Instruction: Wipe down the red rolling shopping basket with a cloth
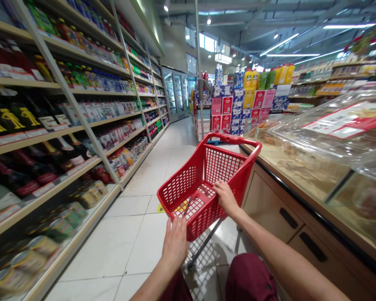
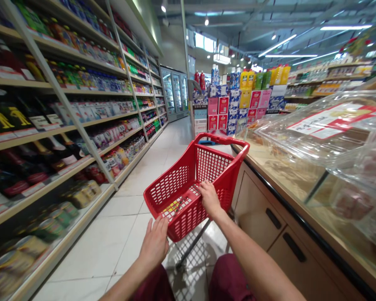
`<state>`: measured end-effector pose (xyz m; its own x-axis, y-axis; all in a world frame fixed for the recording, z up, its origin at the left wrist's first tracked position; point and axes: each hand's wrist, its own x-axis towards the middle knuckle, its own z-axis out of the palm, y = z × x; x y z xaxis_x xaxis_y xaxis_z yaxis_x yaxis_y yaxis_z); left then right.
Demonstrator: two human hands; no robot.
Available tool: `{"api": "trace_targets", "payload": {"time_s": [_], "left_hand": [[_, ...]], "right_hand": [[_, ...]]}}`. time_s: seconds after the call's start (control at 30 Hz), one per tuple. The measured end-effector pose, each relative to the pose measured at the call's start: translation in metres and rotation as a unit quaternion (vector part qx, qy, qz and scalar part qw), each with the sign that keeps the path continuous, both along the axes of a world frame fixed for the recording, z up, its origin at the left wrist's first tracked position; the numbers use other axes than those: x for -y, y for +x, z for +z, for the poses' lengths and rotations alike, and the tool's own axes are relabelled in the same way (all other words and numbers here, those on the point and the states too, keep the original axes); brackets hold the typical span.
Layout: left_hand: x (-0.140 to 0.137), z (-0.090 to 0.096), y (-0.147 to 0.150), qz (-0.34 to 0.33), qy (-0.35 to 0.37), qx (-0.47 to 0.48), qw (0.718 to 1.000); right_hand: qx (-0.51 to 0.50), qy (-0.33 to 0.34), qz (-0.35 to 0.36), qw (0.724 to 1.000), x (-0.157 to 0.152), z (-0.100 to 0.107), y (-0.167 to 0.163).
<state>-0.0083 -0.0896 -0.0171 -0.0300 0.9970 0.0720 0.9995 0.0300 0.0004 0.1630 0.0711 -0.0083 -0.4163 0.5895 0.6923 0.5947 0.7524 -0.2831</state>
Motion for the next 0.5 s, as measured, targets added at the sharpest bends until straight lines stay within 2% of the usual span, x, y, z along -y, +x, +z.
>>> {"api": "trace_targets", "payload": {"time_s": [0.07, 0.17, 0.23, 0.37, 0.5], "left_hand": [[-0.003, -0.001, 0.008, 0.006, -0.005, 0.01, 1.0], [-0.01, 0.002, 0.004, -0.044, -0.018, 0.031, 0.998], [-0.016, 0.007, -0.01, -0.057, -0.009, 0.03, 0.998], [-0.03, 0.01, -0.036, 0.013, -0.003, -0.011, 1.0], [-0.037, 0.004, -0.028, 0.001, -0.008, -0.023, 1.0]], "right_hand": [[0.002, 0.008, 0.063, 0.998, 0.02, -0.005, -0.012], [0.024, 0.018, 0.135, 0.99, 0.037, -0.008, -0.02], [0.029, 0.004, 0.109, 0.994, 0.03, -0.003, -0.013], [0.011, -0.028, 0.016, 0.999, 0.009, 0.005, 0.004], [0.015, -0.036, 0.036, 0.999, 0.035, -0.011, 0.002]]}}
